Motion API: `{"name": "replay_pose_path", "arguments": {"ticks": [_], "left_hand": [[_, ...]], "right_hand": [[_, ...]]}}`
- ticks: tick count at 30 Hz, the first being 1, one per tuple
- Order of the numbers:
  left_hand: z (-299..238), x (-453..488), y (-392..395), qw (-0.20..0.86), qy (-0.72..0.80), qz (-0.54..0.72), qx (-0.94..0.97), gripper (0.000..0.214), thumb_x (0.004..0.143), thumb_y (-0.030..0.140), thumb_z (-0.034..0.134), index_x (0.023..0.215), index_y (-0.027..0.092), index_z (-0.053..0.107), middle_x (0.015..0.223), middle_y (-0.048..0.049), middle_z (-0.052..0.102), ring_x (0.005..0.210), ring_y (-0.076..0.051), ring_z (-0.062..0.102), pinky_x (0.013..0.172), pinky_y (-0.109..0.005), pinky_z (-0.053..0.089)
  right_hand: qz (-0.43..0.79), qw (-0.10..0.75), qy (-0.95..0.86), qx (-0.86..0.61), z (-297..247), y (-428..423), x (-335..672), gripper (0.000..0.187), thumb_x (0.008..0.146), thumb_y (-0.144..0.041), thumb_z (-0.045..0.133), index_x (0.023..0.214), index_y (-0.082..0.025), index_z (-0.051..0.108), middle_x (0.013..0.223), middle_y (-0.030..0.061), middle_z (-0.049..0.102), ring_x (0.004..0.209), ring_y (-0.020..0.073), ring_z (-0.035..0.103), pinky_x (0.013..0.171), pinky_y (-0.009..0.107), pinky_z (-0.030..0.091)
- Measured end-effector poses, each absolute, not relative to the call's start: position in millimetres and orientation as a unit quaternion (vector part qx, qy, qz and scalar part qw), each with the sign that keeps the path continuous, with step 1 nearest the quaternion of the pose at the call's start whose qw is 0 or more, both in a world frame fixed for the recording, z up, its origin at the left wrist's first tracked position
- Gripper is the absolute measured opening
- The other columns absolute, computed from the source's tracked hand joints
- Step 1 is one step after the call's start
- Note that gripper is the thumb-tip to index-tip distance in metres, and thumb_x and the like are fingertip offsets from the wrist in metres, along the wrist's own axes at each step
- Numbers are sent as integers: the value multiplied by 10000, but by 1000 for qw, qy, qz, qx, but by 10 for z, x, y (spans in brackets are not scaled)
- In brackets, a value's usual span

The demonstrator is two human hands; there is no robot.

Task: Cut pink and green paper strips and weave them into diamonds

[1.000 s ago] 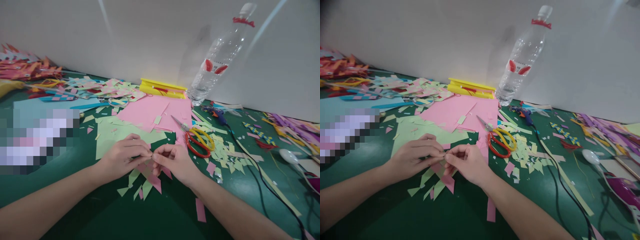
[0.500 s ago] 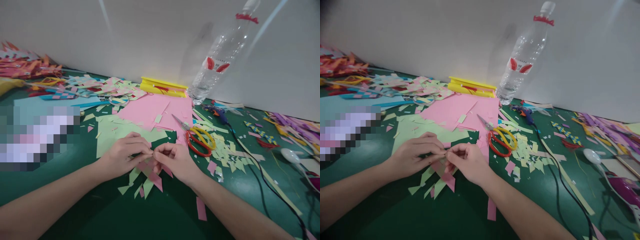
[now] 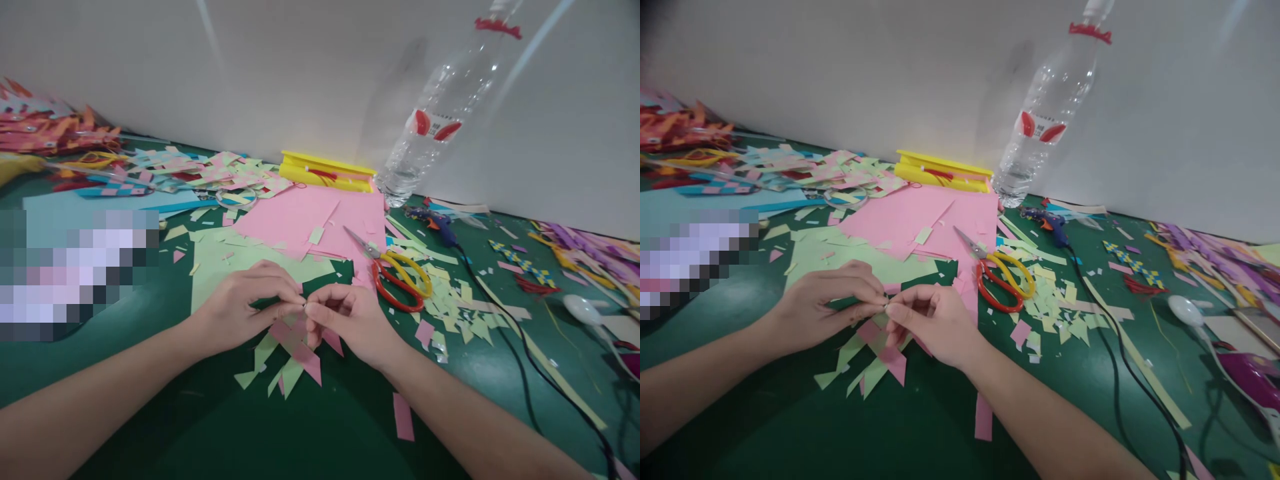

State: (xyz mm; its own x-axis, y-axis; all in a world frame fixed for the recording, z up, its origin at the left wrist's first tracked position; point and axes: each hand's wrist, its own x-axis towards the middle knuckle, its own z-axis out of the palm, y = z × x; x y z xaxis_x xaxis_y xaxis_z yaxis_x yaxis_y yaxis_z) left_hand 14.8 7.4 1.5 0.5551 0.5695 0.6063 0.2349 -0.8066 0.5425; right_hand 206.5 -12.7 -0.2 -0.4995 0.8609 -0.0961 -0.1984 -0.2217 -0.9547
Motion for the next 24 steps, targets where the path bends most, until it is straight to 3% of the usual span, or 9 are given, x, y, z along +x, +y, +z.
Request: {"name": "replay_pose_path", "arguments": {"ticks": [13,24], "left_hand": [[2,146,69,133,224,390,883,137,887,182,533,776,193,612,720,-7,687,715,-125,645,779,-296,455],[0,157,78,159,229,401,873,124,883,195,544,782,187,616,717,-13,678,740,-131,640,769,-283,473]], "right_hand": [[681,365,-519,-365,22,-134,2071,198,709,-335,717,712,-155,635,540,-31,632,467,87,613,505,218,531],[670,368,-519,-384,32,-139,2042,227,708,-371,702,703,-155,628,537,-33,613,458,83,591,501,223,522]]}}
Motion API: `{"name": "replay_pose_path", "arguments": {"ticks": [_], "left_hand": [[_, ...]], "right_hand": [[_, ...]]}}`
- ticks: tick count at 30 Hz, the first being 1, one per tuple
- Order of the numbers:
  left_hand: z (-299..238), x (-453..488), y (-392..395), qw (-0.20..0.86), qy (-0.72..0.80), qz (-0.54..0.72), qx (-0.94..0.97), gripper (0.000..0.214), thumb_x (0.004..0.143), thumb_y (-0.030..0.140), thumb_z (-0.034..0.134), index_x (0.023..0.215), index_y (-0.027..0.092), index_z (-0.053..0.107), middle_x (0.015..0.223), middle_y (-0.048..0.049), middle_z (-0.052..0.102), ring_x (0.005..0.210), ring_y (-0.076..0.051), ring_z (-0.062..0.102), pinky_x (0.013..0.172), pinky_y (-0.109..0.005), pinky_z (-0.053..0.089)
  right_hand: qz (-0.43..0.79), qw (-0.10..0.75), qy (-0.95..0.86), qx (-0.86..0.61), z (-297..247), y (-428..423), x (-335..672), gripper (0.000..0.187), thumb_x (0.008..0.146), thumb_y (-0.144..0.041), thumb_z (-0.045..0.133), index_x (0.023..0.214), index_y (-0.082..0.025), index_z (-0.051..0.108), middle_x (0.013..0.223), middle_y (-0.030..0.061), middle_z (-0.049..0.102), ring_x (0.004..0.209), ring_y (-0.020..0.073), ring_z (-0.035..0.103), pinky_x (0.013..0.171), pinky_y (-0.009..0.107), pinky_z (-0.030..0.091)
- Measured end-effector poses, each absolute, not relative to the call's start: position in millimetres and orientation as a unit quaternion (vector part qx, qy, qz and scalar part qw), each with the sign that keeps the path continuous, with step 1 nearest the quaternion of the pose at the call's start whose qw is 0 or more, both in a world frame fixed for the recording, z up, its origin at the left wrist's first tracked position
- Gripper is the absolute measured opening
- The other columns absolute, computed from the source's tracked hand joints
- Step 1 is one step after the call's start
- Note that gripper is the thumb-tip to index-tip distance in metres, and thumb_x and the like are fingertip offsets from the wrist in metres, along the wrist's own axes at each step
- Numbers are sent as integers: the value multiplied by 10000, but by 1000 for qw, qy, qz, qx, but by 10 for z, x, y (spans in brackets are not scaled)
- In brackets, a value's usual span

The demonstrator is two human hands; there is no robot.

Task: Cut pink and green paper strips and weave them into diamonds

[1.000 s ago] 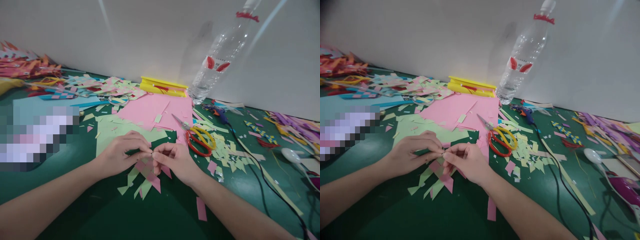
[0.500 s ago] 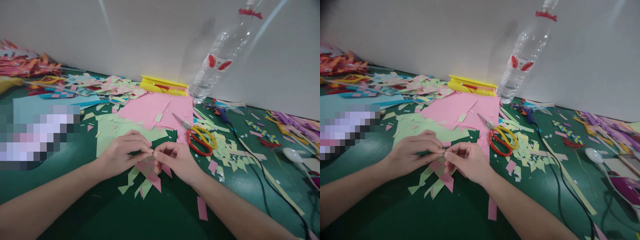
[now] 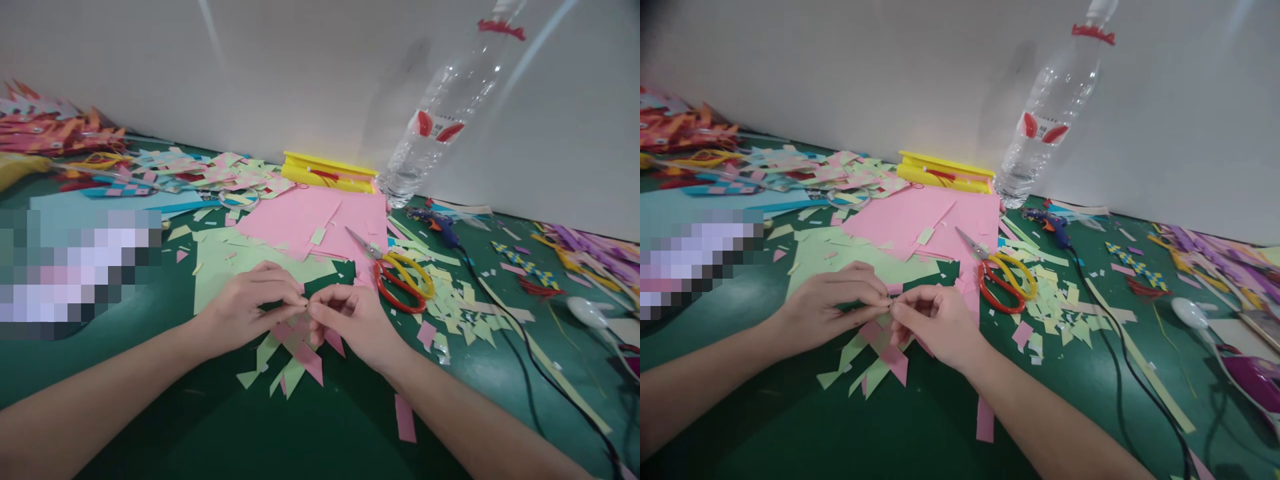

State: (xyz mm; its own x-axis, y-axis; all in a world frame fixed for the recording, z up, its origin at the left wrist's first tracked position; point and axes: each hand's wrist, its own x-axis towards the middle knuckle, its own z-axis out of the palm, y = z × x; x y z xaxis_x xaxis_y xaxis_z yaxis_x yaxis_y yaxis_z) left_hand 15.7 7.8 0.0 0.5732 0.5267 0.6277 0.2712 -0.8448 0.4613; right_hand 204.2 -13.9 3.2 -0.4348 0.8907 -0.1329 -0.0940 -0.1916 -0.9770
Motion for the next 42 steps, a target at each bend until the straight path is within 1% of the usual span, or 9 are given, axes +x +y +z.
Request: {"name": "replay_pose_path", "arguments": {"ticks": [5,9,15,20,25,30,39,42], "left_hand": [[16,187,57,146,238,415,866,100,851,135,556,785,186,610,698,-17,669,720,-135,631,737,-285,489],[30,213,27,120,256,428,858,104,814,93,571,785,184,612,705,-30,676,718,-140,629,700,-270,503],[44,214,21,117,270,431,853,86,806,90,584,802,171,611,704,-29,674,701,-133,626,688,-259,502],[42,217,28,113,260,434,855,90,803,81,588,808,165,620,693,-30,676,699,-132,626,693,-262,495],[22,215,28,91,256,426,863,78,812,109,592,807,184,615,736,-25,690,692,-133,635,698,-292,481],[14,208,31,81,245,416,872,89,816,109,583,796,189,614,738,-17,701,666,-122,651,717,-308,463],[-1,234,26,113,257,415,865,88,818,129,566,778,192,613,689,-7,682,655,-122,636,715,-304,469],[2,238,21,129,258,421,860,87,814,118,569,789,188,615,683,-6,672,646,-119,624,708,-299,477]], "right_hand": [[672,385,-502,-384,33,-147,2039,223,698,-360,713,702,-154,626,547,-37,599,441,75,577,471,208,513],[633,406,-514,-413,43,-166,2034,203,725,-350,684,709,-160,613,537,-47,575,408,71,562,428,197,489],[603,422,-536,-413,45,-180,2036,185,749,-345,661,744,-165,620,550,-30,601,439,89,586,464,220,517],[614,428,-527,-403,18,-181,2034,177,719,-327,690,774,-163,652,608,-22,619,451,87,592,468,225,528],[611,417,-525,-421,16,-186,2029,180,701,-329,702,736,-158,660,596,-20,616,442,83,586,466,220,531],[606,404,-538,-425,15,-179,2039,150,733,-305,668,725,-159,633,581,-30,598,445,77,587,470,204,523],[576,379,-590,-420,1,-192,2051,62,766,-236,595,733,-188,577,615,-44,579,483,89,598,511,229,508],[544,374,-617,-428,23,-200,2054,51,766,-219,572,723,-192,567,618,-42,575,497,93,595,502,224,483]]}}
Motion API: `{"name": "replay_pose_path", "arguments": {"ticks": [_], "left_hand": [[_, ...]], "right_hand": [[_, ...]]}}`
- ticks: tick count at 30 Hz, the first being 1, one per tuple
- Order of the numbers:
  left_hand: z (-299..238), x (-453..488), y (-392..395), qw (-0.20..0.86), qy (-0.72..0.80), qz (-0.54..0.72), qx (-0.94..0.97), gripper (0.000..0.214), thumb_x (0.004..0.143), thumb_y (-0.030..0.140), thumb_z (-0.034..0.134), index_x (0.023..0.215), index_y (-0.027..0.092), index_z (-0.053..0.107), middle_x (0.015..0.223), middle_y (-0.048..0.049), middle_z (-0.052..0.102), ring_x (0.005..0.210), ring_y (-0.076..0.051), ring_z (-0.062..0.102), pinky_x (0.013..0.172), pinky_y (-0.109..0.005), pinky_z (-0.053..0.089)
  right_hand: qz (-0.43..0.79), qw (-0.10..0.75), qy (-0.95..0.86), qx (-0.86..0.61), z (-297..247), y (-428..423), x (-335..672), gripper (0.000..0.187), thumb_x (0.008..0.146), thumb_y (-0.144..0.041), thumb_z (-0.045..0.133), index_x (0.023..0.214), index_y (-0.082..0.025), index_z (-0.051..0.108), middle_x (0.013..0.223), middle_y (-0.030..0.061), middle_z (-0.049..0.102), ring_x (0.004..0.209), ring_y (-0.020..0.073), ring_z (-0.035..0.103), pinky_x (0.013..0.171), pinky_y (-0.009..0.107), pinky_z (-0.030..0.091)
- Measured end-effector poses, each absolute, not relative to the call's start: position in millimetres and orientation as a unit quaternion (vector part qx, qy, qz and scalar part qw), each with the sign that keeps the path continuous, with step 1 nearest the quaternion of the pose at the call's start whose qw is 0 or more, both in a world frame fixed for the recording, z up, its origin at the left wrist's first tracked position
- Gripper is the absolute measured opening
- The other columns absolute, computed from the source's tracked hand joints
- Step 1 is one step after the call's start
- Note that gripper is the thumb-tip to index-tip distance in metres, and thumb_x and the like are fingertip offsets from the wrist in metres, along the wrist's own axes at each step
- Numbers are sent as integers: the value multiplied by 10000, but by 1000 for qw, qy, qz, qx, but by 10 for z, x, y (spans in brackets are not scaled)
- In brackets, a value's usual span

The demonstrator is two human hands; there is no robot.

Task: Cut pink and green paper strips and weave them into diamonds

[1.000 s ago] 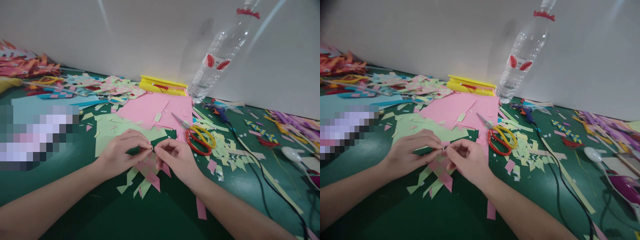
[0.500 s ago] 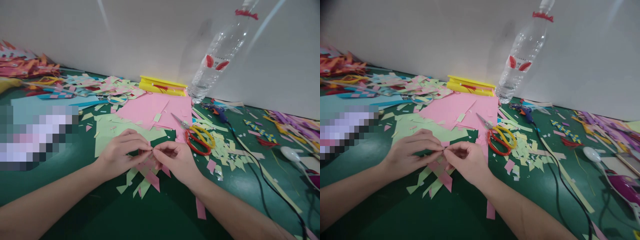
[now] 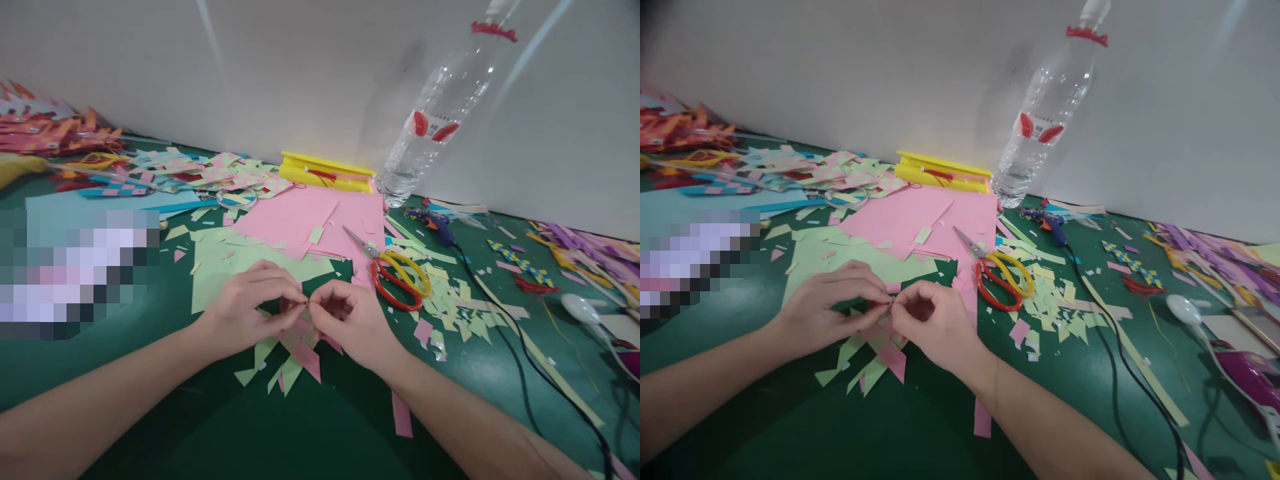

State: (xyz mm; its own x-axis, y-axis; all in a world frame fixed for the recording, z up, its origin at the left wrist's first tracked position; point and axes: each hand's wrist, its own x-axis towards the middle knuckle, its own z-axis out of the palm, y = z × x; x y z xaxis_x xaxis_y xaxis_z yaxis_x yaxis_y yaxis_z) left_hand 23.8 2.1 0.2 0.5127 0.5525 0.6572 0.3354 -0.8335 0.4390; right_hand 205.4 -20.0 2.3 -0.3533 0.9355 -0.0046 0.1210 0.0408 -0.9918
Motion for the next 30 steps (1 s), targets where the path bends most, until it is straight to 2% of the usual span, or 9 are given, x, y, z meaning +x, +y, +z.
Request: {"name": "replay_pose_path", "arguments": {"ticks": [4,9,13,15,17,19,23,26,30], "left_hand": [[5,224,23,126,276,413,859,79,818,134,569,798,186,625,712,-25,685,681,-131,627,692,-277,500],[-20,167,79,85,316,393,860,83,849,175,544,810,191,615,733,-12,689,688,-128,631,721,-278,492],[-50,136,122,42,321,344,881,101,872,195,521,807,197,598,751,9,695,693,-126,629,750,-303,444],[-54,135,127,37,320,315,893,119,887,201,500,814,195,594,783,8,699,698,-125,624,761,-313,421],[-50,138,124,37,319,296,899,133,898,208,483,837,196,601,802,7,697,697,-123,617,774,-320,404],[-43,141,118,36,321,292,900,145,901,216,476,860,200,614,800,10,692,680,-121,608,785,-327,395],[-21,150,102,69,325,303,893,132,886,220,497,850,190,620,788,9,684,694,-125,612,773,-307,409],[6,173,84,120,318,324,883,144,881,233,503,816,181,620,759,6,678,704,-124,618,732,-266,440],[36,207,64,187,321,325,870,174,881,255,508,777,190,631,742,13,675,703,-119,616,682,-231,459]], "right_hand": [[455,363,-675,-453,45,-172,2078,50,740,-191,564,691,-197,560,628,-29,583,527,100,556,501,228,452],[253,363,-737,-510,1,-23,2199,75,751,-204,574,677,-201,572,610,-10,606,565,130,555,538,260,447],[77,346,-795,-492,-63,119,2329,140,809,-135,480,790,-201,602,899,64,658,881,215,597,793,391,458],[29,343,-806,-482,-75,159,2366,163,783,-99,482,712,-200,589,988,74,634,982,237,569,878,436,417],[-3,350,-806,-478,-66,165,2371,160,766,-108,511,653,-205,569,970,60,631,976,237,572,937,472,368],[-26,365,-807,-464,-44,140,2348,102,777,-154,541,712,-217,589,928,45,639,947,225,585,985,491,321],[-37,364,-850,-378,2,46,2279,110,848,-194,534,899,-237,621,921,20,672,951,180,603,1026,448,294],[-38,341,-883,-321,16,-3,2254,155,883,-183,518,961,-253,632,932,-4,691,959,149,608,1051,424,263],[-29,354,-886,-298,13,-10,2249,167,886,-169,524,958,-257,646,911,-19,706,941,135,617,1035,400,283]]}}
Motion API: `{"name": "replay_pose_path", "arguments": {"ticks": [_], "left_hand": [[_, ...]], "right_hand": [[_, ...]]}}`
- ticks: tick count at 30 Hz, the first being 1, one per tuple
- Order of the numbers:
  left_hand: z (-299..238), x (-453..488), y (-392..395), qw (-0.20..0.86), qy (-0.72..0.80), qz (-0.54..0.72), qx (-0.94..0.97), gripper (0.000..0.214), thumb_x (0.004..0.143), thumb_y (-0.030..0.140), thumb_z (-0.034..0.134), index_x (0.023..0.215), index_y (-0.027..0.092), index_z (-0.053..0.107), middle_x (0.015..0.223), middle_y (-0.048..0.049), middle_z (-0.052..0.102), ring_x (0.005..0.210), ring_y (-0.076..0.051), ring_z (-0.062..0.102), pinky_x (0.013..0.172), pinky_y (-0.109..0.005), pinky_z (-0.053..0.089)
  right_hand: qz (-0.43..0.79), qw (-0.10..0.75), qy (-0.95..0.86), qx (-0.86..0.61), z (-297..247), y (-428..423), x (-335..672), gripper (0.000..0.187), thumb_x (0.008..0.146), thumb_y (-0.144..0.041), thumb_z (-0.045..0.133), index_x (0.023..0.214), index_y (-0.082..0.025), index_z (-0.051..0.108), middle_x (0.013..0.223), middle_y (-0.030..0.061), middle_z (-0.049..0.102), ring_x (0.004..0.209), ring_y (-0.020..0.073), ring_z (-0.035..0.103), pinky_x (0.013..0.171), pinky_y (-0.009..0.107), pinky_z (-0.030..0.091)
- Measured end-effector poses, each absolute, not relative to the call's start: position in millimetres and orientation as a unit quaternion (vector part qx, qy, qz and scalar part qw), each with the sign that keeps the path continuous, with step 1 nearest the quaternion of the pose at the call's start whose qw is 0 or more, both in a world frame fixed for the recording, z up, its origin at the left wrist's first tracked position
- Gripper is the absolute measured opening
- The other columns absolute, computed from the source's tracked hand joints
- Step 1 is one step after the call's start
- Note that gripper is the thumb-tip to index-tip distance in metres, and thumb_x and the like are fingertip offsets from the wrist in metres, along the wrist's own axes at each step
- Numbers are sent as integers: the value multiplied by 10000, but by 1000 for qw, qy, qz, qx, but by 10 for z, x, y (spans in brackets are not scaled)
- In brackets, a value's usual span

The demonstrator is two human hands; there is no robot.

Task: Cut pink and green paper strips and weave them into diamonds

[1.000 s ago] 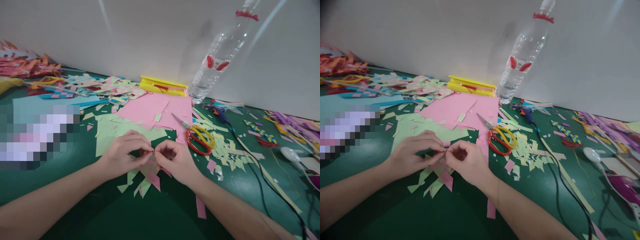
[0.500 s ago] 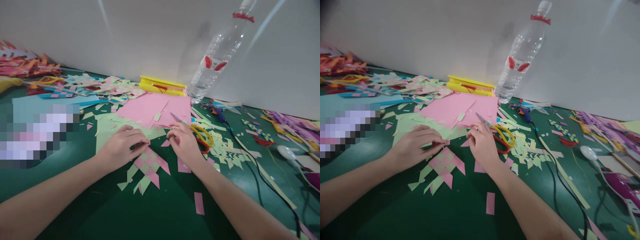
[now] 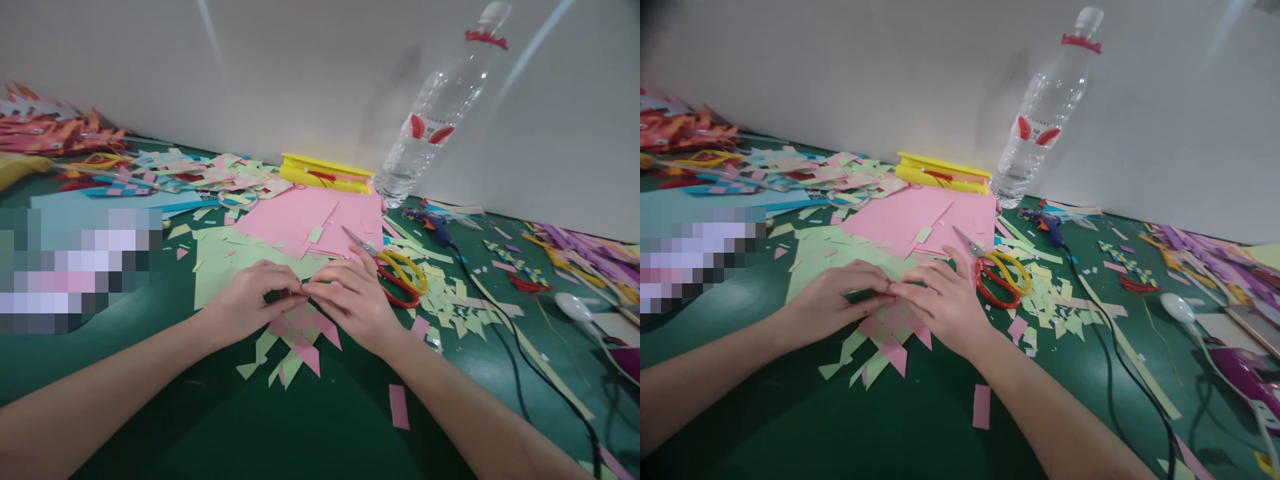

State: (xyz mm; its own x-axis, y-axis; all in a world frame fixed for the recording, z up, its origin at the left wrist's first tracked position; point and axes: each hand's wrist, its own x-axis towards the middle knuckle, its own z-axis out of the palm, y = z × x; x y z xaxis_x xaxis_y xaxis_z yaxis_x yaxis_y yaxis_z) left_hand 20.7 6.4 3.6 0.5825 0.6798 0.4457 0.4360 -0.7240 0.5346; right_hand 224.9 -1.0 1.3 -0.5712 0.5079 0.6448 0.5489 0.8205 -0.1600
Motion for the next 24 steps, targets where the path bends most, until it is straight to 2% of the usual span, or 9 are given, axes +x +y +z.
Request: {"name": "replay_pose_path", "arguments": {"ticks": [4,9,12,16,20,24], "left_hand": [[33,188,75,189,340,303,870,180,885,281,498,800,195,632,770,13,687,715,-123,619,715,-253,449],[22,124,100,-5,312,257,915,252,944,256,392,890,189,629,818,0,695,688,-124,610,805,-335,362],[24,119,89,-99,275,231,928,292,962,196,346,874,169,624,832,-7,696,696,-124,612,826,-344,328],[27,129,81,-116,284,216,927,333,971,187,320,832,174,622,804,4,692,677,-115,607,830,-335,320],[45,128,90,-83,315,251,912,291,953,219,376,816,180,628,780,13,690,657,-116,605,811,-338,322],[73,130,76,-80,350,281,890,259,930,231,416,764,183,609,761,17,694,632,-119,604,800,-340,340]], "right_hand": [[-27,379,-871,-311,-11,6,2238,150,875,-161,533,936,-238,647,892,-15,711,878,134,630,990,393,322],[-17,371,-866,-337,-34,-14,2211,101,847,-215,567,811,-191,658,770,-1,708,767,144,623,879,370,372],[-17,341,-873,-349,-28,-47,2198,213,804,-376,615,756,-177,672,701,10,692,715,161,597,816,380,371],[-12,252,-893,-373,-23,-97,2177,398,744,-533,615,816,-151,697,782,63,677,773,203,570,768,383,382],[42,215,-883,-415,-20,-130,2136,290,735,-428,663,820,-153,700,777,63,640,777,201,533,687,337,414],[166,249,-846,-441,-8,-139,2095,223,694,-307,723,855,-168,659,860,45,641,825,183,544,698,302,448]]}}
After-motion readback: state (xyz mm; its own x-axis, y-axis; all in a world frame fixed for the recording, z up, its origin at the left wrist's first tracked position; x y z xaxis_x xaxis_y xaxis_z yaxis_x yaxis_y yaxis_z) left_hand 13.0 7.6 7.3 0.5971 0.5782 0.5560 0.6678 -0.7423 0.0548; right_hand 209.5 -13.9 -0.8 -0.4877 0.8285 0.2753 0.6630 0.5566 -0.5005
